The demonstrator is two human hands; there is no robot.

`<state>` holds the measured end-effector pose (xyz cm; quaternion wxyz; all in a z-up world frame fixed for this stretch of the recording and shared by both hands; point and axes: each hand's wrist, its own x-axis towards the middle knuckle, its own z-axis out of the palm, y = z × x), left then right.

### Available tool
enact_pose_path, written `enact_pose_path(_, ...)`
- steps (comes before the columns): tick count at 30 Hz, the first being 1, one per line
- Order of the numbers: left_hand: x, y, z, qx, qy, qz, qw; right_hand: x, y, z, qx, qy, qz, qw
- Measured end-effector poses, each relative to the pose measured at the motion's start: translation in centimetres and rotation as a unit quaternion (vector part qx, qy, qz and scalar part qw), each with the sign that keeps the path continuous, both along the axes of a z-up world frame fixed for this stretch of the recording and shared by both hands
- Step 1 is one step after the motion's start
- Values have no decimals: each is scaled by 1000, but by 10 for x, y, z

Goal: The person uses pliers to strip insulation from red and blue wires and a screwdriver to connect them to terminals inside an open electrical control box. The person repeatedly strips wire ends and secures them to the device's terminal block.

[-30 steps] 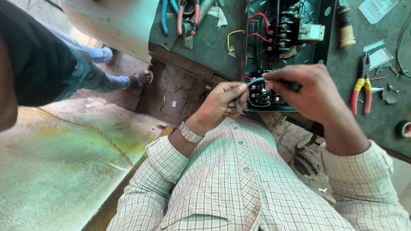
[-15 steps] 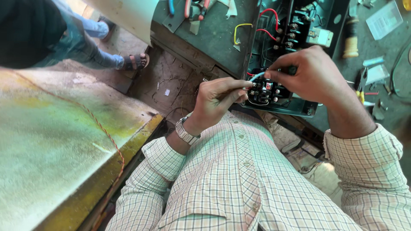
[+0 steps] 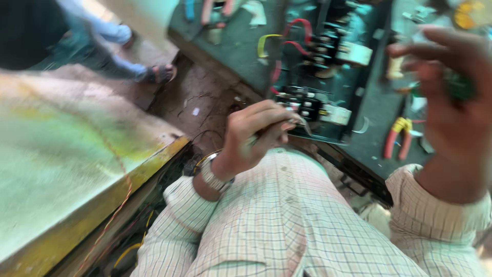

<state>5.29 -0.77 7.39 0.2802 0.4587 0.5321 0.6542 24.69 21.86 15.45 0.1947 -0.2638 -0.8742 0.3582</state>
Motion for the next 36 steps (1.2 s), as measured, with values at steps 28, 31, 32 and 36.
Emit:
enact_pose_path(28,43,49,3,-172,41,-38,984,142,-45,-193,202,-178,-298,916)
enact_pose_path(31,46,51,4,-117,57,-49,990,165,-39,-199,157,-211,-316,911)
enact_pose_path(32,46,51,4,-122,60,-54,989,171,-37,-204,139,-193,-312,920)
enact_pose_path(36,47,51,6,-110,79,-66,989,181,-28,-221,116,-210,-331,913)
